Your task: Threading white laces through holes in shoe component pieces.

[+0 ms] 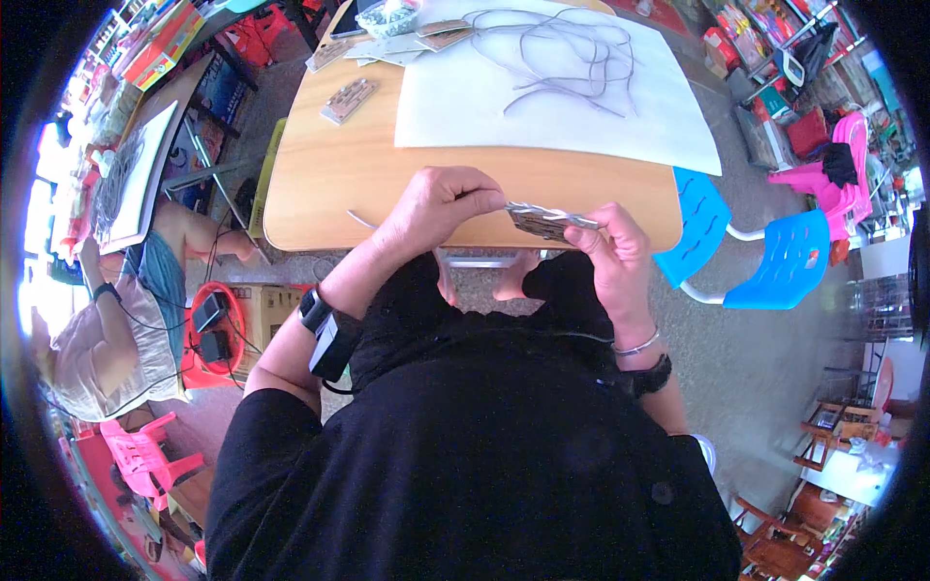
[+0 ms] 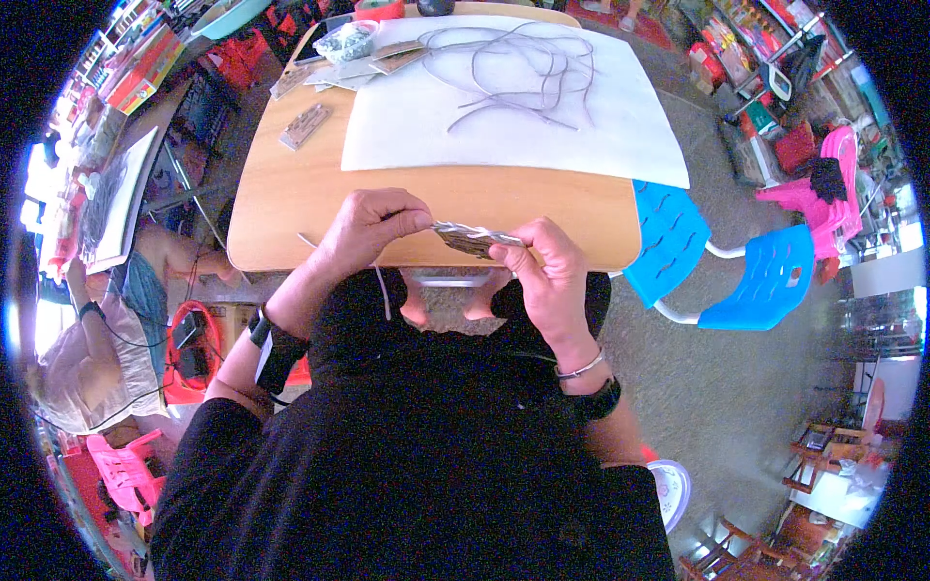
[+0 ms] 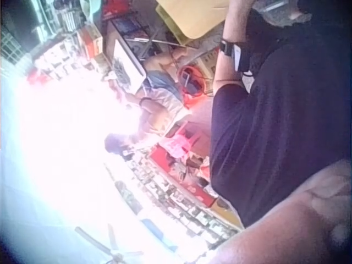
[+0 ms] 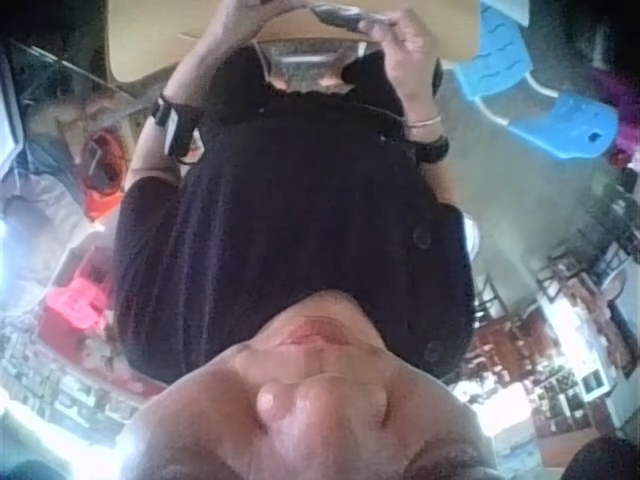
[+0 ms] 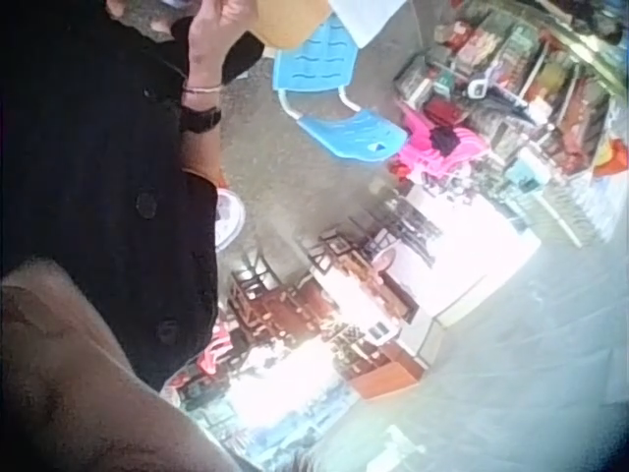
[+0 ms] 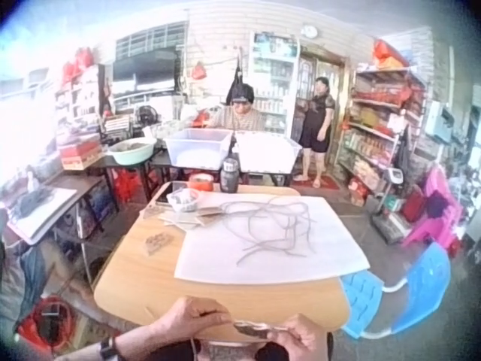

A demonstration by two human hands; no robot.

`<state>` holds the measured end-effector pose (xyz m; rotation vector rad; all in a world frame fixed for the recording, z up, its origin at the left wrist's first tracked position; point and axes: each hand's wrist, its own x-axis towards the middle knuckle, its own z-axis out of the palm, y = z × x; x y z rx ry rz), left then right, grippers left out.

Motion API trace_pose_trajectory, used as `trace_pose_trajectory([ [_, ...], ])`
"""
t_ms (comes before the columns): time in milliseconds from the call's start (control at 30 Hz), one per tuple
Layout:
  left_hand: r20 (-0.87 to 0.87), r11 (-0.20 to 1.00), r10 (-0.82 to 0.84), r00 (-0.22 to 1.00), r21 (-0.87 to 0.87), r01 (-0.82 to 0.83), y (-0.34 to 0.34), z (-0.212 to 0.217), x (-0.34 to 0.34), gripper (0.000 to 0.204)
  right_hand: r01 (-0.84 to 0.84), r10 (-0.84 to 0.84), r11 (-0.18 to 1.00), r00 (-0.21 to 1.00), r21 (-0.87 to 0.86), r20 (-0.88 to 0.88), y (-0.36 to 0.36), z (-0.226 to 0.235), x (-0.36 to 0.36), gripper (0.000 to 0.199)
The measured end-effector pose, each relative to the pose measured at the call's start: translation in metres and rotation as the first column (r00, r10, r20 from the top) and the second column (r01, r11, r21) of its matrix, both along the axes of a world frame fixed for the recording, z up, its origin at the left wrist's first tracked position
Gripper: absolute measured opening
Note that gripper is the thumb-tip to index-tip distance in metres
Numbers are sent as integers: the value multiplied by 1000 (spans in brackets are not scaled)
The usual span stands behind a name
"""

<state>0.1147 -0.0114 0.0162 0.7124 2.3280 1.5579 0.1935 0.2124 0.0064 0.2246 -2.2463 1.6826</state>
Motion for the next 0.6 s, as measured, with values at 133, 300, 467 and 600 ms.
trace_pose_trajectory([
  [133, -363, 996, 73, 929, 72, -50, 12, 8, -12, 17, 176, -173, 984, 979, 22, -110, 13, -10, -6, 15],
  [300, -342, 993, -51, 938, 84, 85, 21, 30, 10, 16, 311, -315, 947, 948, -84, -37, 6, 0, -19, 17],
  [467, 250, 913, -31, 968, 401, -74, 47, -6, 3, 33, 336, -239, 909, 904, 245, -355, -12, 6, -18, 15],
  [600, 470, 572, -329, 819, 789, -223, 41, -15, -7, 30, 136, 114, 859, 889, 493, -443, -24, 9, -18, 17],
])
